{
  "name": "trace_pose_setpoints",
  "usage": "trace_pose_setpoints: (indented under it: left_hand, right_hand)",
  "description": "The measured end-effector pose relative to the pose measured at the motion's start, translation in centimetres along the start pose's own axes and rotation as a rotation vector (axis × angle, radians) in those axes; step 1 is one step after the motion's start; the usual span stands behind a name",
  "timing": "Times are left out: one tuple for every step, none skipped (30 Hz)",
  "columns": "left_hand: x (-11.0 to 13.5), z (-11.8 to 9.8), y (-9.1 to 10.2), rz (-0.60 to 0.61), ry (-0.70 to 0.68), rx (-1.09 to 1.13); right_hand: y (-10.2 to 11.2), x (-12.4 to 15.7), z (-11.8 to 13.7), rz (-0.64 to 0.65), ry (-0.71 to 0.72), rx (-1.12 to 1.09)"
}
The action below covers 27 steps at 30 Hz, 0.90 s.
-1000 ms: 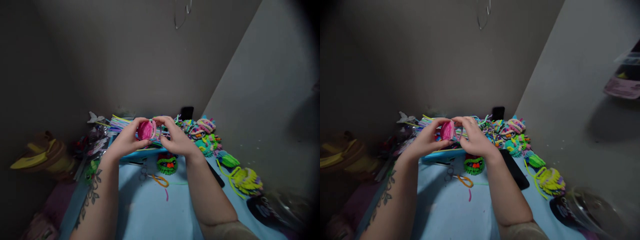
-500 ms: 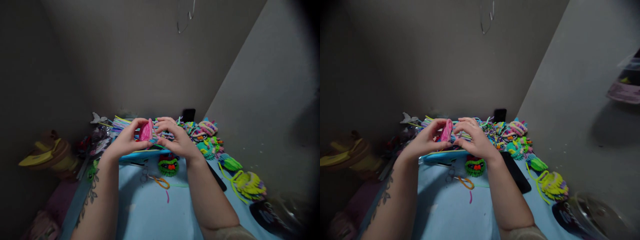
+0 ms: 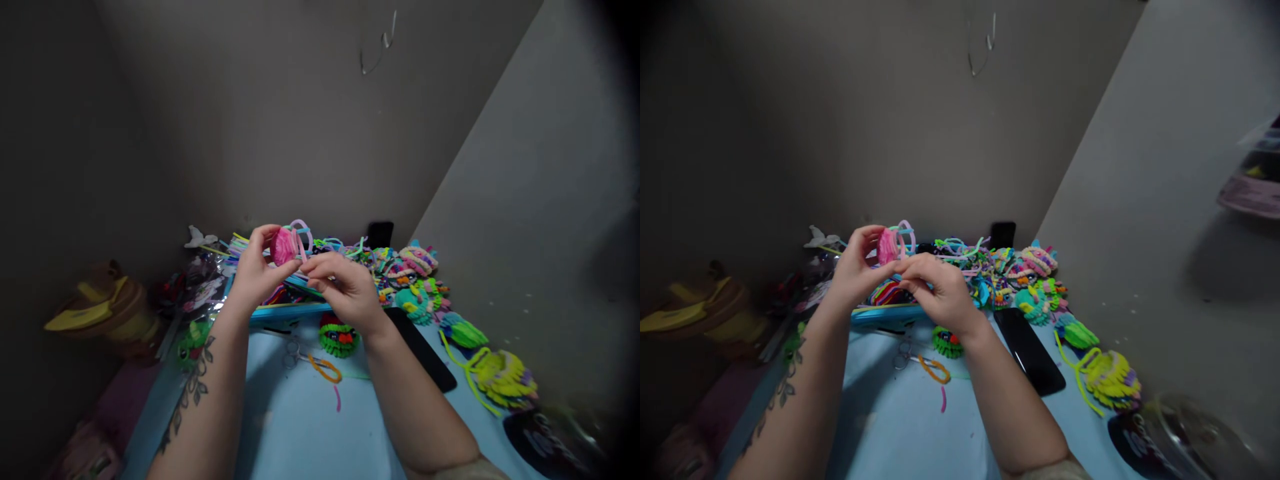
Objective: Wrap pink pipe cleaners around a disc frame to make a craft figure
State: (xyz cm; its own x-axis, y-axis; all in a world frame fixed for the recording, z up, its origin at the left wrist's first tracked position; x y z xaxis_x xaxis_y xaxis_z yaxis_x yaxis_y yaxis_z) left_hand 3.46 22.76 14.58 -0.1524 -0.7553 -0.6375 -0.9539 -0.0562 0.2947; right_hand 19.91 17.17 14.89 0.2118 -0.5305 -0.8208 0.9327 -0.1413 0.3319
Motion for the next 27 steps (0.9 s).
trace_pose_setpoints:
  left_hand:
    - [0.0,-0.1,0.0,-0.003,-0.002,-0.011]
    - [0.0,-0.2,0.0,0.0,-0.006,-0.022]
    - [0.1,-0.2,0.0,0.012,-0.011,-0.035]
    - [0.1,-0.3,0.0,0.03,-0.018,-0.05]
    - [0.2,-0.3,0.0,0.053,-0.027,-0.069]
    - [0.3,-0.3,-0.1,0.079,-0.038,-0.088]
    - [0.3,-0.4,-0.1,0.106,-0.051,-0.105]
    - [0.4,-0.4,-0.2,0.133,-0.064,-0.116]
    - [0.5,-0.5,-0.3,0.155,-0.074,-0.119]
    - [0.5,-0.6,-0.4,0.173,-0.082,-0.118]
    - [0.6,-0.8,-0.4,0.185,-0.087,-0.114]
    - [0.7,-0.9,-0.5,0.195,-0.088,-0.107]
    - [0.7,-1.0,-0.6,0.206,-0.085,-0.098]
    - [0.8,-1.2,-0.6,0.217,-0.079,-0.086]
    - [0.9,-1.3,-0.7,0.229,-0.074,-0.07]
    - [0.9,-1.4,-0.7,0.242,-0.067,-0.051]
    - [0.9,-1.4,-0.8,0.252,-0.062,-0.034]
    - [1.0,-1.5,-0.8,0.259,-0.058,-0.02]
    - [1.0,-1.5,-0.8,0.264,-0.054,-0.006]
    - [1.0,-1.5,-0.8,0.268,-0.051,0.006]
    - [1.0,-1.5,-0.8,0.272,-0.047,0.017]
    - [1.0,-1.5,-0.8,0.274,-0.046,0.025]
    - [1.0,-1.5,-0.8,0.273,-0.047,0.03]
    - [1.0,-1.5,-0.8,0.27,-0.051,0.032]
    - [1.0,-1.5,-0.8,0.264,-0.057,0.03]
    - [1.0,-1.5,-0.8,0.259,-0.065,0.026]
    - [1.0,-1.5,-0.8,0.256,-0.071,0.02]
  right_hand:
    - [0.2,0.0,-0.1,0.001,-0.016,-0.023]
    - [0.5,0.1,-0.2,0.012,-0.033,-0.041]
    - [0.7,0.1,-0.4,0.034,-0.052,-0.055]
    - [0.9,0.1,-0.5,0.065,-0.076,-0.064]
    - [1.0,0.2,-0.7,0.093,-0.106,-0.068]
    - [1.1,0.2,-0.9,0.098,-0.142,-0.062]
    - [1.1,0.2,-1.0,0.072,-0.181,-0.043]
    - [1.1,0.1,-1.2,0.014,-0.216,-0.006]
    - [1.1,0.0,-1.2,-0.054,-0.239,0.053]
    - [1.0,-0.1,-1.2,-0.116,-0.241,0.124]
    - [0.9,-0.2,-1.2,-0.16,-0.227,0.196]
    - [0.8,-0.3,-1.1,-0.182,-0.202,0.257]
    - [0.7,-0.4,-1.1,-0.187,-0.175,0.302]
    - [0.6,-0.6,-1.0,-0.188,-0.157,0.329]
    - [0.7,-0.6,-1.0,-0.192,-0.152,0.339]
    - [0.7,-0.7,-1.0,-0.197,-0.154,0.341]
    - [0.8,-0.7,-1.0,-0.201,-0.161,0.34]
    - [1.0,-0.7,-1.0,-0.202,-0.168,0.34]
    - [1.1,-0.6,-1.0,-0.201,-0.171,0.342]
    - [1.2,-0.6,-1.0,-0.201,-0.17,0.345]
    - [1.3,-0.5,-1.0,-0.2,-0.166,0.347]
    - [1.3,-0.5,-1.0,-0.199,-0.161,0.351]
    - [1.3,-0.5,-1.0,-0.199,-0.158,0.355]
    - [1.3,-0.5,-1.0,-0.2,-0.155,0.36]
    - [1.2,-0.4,-1.0,-0.199,-0.154,0.369]
    - [1.2,-0.4,-1.0,-0.196,-0.154,0.38]
    - [1.1,-0.4,-1.1,-0.192,-0.157,0.392]
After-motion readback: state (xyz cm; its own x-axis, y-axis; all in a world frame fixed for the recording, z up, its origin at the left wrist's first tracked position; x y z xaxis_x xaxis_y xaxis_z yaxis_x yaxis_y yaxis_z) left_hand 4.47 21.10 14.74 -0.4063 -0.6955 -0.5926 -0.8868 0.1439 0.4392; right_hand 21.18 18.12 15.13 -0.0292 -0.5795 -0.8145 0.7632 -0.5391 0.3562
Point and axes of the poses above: each hand's wrist, its own x-axis away from the middle knuckle, its own y-axis out of the back of the hand, z = x × y, the point moved 1 cm from there along -x, towards the middle knuckle, and after that the axes turned 4 degrees about x, right-handed, at the moved point
